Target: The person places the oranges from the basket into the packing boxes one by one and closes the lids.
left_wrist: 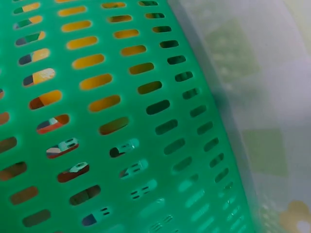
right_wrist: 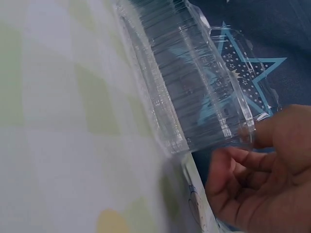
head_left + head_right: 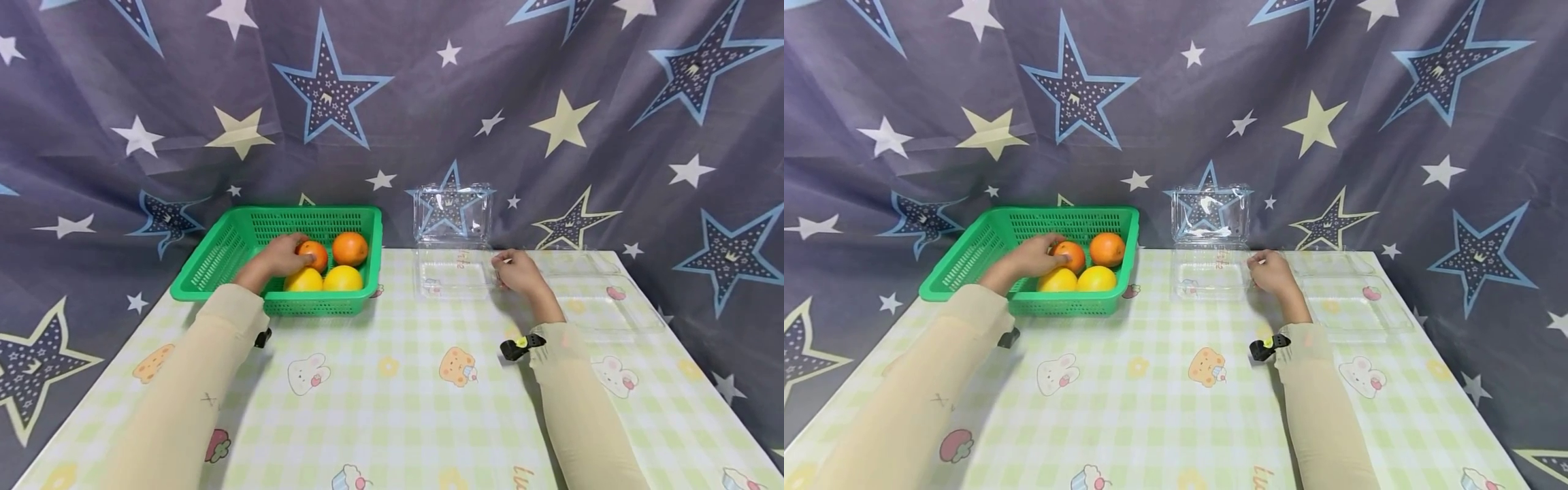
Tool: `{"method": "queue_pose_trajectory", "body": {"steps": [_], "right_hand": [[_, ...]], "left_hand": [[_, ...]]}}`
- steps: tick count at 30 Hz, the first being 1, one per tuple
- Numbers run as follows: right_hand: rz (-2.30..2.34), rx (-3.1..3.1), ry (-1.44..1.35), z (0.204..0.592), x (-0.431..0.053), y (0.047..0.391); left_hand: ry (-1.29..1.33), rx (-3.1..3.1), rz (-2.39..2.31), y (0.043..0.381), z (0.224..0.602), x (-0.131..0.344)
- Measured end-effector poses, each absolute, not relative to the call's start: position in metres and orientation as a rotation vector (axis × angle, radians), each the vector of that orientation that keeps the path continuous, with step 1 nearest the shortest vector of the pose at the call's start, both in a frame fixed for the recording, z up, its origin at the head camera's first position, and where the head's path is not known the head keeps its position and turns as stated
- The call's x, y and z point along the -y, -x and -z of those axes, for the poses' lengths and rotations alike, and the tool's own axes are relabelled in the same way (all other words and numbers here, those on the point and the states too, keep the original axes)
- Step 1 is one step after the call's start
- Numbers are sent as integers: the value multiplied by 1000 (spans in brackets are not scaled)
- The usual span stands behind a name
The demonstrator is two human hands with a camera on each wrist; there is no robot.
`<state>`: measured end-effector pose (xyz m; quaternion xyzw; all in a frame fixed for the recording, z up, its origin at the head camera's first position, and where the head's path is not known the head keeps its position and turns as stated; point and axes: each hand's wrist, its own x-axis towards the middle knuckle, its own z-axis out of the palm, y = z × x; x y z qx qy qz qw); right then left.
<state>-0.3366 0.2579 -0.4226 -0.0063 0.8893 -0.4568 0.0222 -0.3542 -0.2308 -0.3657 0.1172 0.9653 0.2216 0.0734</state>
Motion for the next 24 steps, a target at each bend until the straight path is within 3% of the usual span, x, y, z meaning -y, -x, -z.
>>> {"method": "queue_pose_trajectory", "body": {"steps": [9,24], "right_hand": [[1848,-2414,-86,426,-257,339],[1881,-2364,-132,423,-256,337]], "left_hand": [[-307,-2842,-716,360,365,226],[-294,-2858,-532,365,365,208]]}}
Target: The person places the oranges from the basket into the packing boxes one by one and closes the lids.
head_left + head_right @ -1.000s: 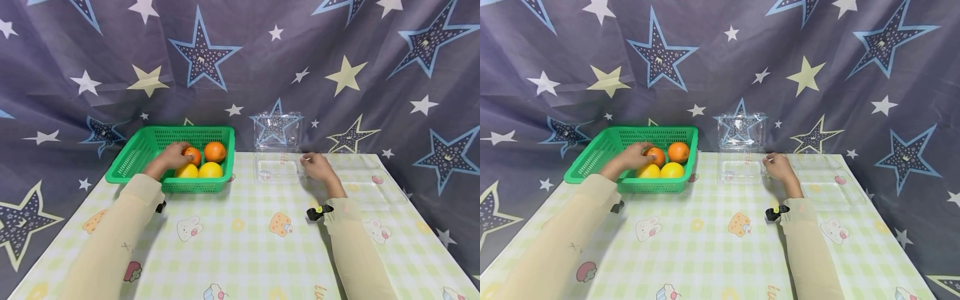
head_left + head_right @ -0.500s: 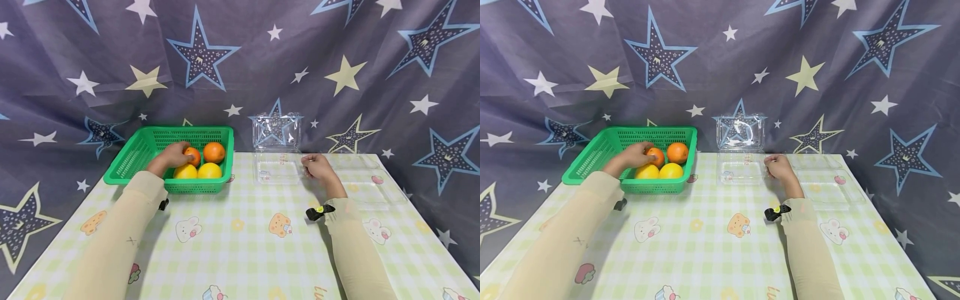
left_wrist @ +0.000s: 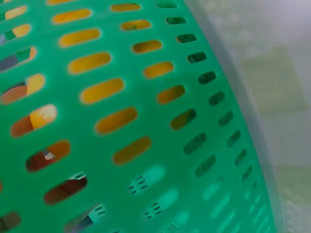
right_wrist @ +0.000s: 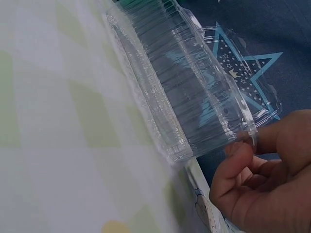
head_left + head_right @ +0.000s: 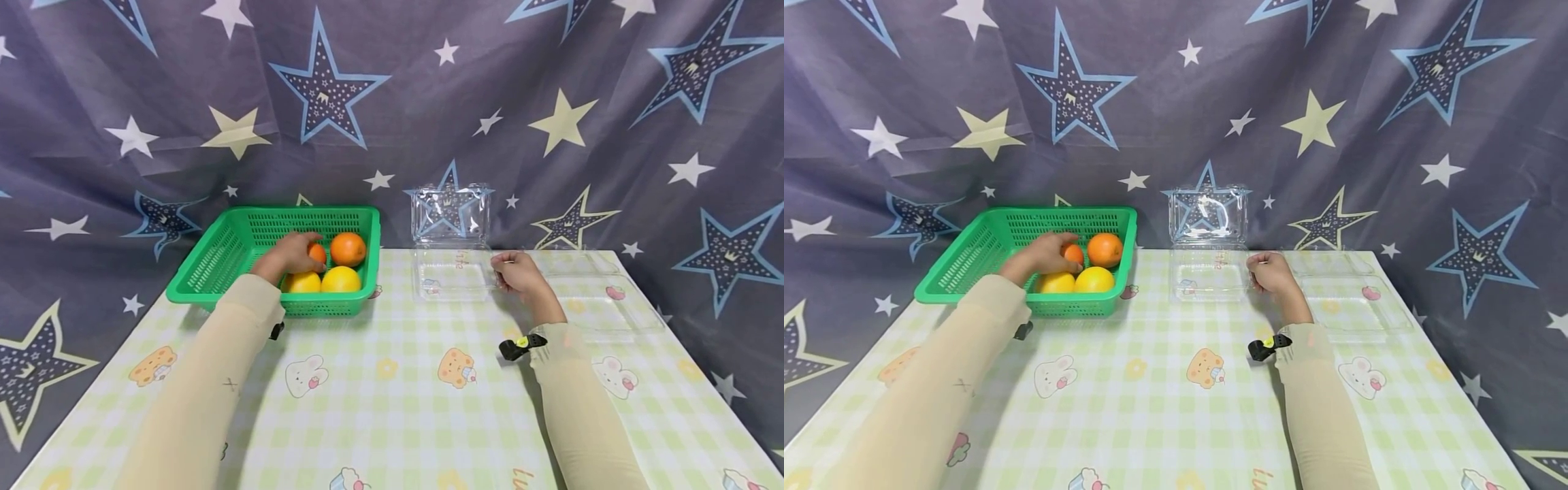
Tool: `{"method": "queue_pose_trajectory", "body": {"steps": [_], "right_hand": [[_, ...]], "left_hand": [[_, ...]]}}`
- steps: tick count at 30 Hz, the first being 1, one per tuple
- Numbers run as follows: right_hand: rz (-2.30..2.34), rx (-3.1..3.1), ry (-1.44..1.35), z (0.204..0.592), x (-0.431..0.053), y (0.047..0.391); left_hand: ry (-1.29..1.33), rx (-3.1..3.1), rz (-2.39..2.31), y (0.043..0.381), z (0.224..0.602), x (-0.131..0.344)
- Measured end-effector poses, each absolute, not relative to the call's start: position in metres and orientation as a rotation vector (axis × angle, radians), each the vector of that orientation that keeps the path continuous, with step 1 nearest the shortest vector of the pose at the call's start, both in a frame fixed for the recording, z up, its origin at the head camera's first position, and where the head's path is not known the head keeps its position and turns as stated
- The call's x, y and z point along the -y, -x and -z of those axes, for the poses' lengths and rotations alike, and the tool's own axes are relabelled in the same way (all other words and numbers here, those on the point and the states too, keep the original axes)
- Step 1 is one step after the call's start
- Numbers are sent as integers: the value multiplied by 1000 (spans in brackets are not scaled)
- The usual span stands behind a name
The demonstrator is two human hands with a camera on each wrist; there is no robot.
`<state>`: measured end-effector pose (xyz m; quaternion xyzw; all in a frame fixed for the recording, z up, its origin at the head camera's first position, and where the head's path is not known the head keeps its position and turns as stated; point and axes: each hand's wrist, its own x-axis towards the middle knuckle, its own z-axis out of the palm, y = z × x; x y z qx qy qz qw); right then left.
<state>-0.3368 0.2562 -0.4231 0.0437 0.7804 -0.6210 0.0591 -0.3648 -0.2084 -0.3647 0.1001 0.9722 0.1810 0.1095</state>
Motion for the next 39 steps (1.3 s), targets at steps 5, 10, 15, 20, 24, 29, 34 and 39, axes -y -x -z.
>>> {"method": "queue_pose_trajectory", "body": {"steps": [5,10,15,20,24,29,34,39], "right_hand": [[1870,-2373,-120,424,-257,337],[1837,-2393,-108,425,-258,337],[1831,-2393,-97,424,-258,337],[1838,-2384,-97,424,-258,337],[1850,-2373,-102,424,-258,338],[1853,-2369,-112,426,-258,338],[1843,-2373,-110,427,-257,339],[1841,-2384,-127,428,-259,340]], "left_hand": [[-281,-2870,-448,367,368,206],[-230,-2879,-462,369,371,206],[-181,-2926,-477,372,374,206],[-206,-3012,-438,370,370,201],[-209,-3058,-412,368,362,195],[-233,-3103,-412,365,351,188],[-255,-3151,-437,363,341,181],[-296,-3205,-478,361,331,168]]}}
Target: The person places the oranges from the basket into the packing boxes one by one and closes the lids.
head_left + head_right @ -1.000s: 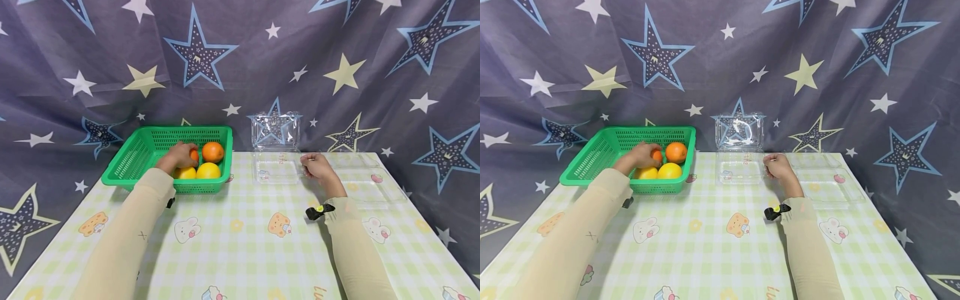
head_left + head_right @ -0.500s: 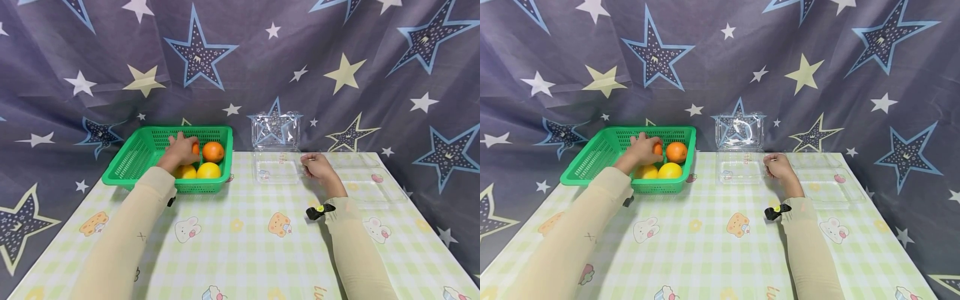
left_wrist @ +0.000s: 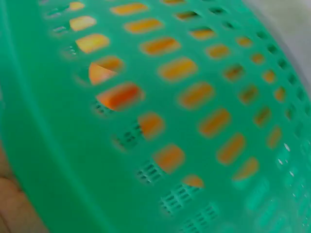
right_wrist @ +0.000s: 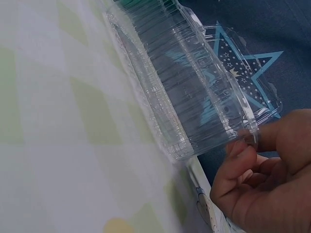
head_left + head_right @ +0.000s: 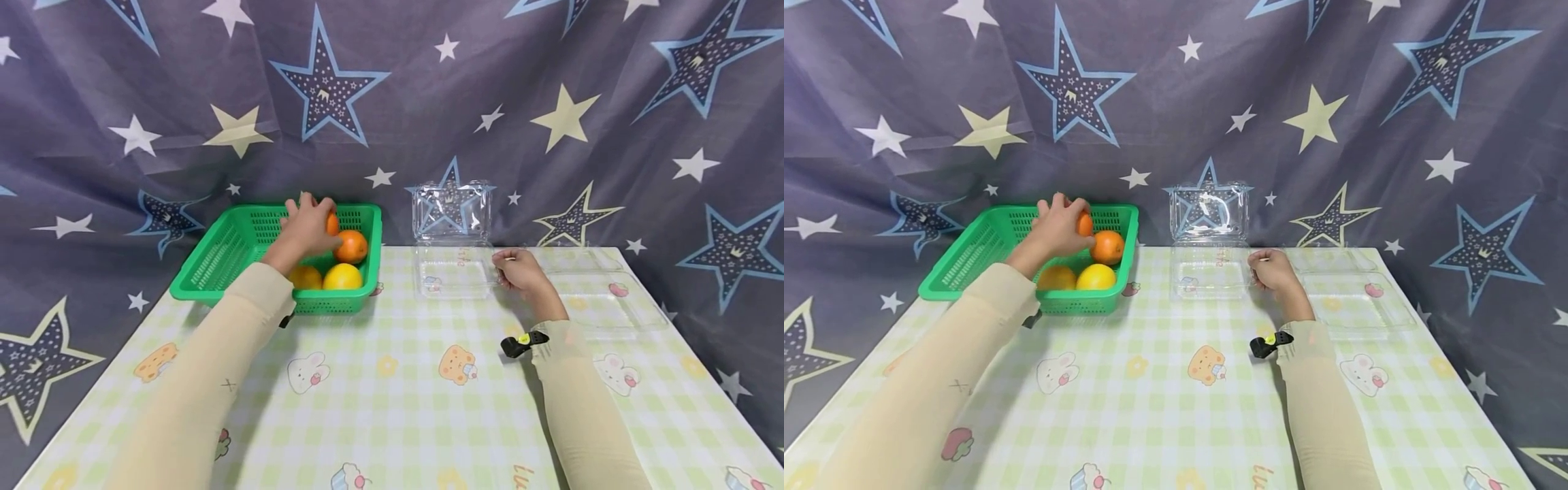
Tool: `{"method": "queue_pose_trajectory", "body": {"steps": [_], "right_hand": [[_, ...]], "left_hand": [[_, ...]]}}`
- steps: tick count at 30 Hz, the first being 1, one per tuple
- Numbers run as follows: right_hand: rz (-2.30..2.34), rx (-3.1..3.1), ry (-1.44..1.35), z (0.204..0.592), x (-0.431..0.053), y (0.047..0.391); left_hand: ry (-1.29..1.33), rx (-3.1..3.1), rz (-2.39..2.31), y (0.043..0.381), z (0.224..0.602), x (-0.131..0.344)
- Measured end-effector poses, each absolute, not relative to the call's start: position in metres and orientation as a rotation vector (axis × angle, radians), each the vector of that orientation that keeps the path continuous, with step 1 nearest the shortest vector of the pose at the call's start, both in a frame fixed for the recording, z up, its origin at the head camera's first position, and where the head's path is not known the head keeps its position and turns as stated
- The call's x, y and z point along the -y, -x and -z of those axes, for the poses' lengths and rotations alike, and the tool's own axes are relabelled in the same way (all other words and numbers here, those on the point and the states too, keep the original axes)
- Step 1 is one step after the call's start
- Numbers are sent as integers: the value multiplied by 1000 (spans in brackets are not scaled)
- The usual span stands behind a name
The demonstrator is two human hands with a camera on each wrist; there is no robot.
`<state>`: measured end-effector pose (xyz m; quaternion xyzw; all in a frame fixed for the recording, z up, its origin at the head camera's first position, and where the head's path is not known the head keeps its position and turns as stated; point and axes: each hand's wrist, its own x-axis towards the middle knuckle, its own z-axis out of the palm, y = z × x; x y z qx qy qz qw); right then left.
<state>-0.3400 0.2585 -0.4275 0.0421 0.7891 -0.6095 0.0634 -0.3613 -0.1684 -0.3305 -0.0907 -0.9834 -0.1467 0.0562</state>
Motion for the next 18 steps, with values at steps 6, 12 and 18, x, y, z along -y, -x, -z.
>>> {"method": "queue_pose_trajectory", "body": {"steps": [6,12,18], "right_hand": [[1840,-2387,-132,428,-259,341],[1836,-2387,-133,428,-258,340],[1831,-2399,-123,427,-258,338]], "left_hand": [[339,2886,438,361,320,148],[414,2778,496,358,315,122],[481,2760,517,352,314,91]]}}
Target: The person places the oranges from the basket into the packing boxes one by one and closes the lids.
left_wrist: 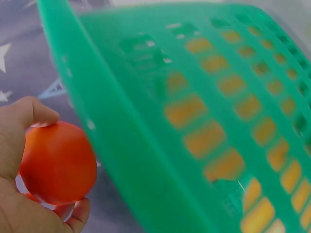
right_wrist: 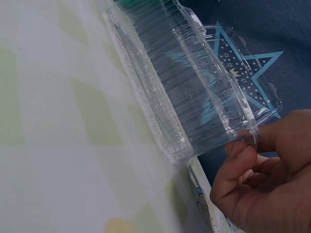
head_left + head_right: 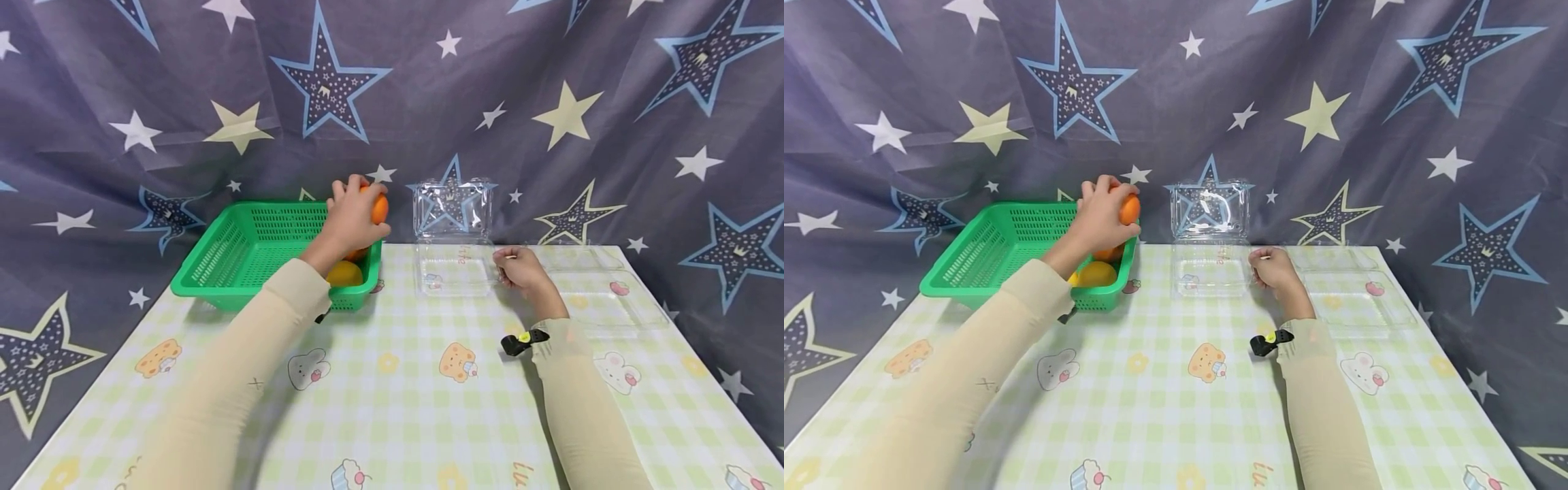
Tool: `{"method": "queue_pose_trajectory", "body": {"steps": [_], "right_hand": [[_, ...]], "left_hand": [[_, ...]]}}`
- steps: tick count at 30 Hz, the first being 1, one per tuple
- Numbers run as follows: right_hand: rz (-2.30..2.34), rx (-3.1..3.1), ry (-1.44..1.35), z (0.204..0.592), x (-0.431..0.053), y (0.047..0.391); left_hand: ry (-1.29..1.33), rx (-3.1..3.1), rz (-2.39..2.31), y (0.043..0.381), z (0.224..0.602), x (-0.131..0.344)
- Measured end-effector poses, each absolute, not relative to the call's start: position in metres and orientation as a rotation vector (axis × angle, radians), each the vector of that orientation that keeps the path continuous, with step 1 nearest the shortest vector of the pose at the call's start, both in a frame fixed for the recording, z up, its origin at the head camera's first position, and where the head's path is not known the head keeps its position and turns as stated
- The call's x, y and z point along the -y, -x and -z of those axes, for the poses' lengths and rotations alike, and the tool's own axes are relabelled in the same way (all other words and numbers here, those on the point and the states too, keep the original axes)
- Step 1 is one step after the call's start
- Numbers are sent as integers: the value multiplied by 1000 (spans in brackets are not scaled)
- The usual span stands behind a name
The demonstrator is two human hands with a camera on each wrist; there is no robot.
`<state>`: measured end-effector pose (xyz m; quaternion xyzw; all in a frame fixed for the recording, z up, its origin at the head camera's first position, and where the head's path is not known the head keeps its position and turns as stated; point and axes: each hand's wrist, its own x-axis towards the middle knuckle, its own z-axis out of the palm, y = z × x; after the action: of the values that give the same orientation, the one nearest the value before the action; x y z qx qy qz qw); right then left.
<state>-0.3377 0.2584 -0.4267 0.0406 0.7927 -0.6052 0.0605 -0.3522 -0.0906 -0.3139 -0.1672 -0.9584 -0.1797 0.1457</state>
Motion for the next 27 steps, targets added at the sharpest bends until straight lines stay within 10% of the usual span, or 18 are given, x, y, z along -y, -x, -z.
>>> {"method": "queue_pose_trajectory", "body": {"steps": [27], "right_hand": [[1804,-2409,-102,427,-258,338]], "left_hand": [[698,2829,565,339,356,-2]]}}
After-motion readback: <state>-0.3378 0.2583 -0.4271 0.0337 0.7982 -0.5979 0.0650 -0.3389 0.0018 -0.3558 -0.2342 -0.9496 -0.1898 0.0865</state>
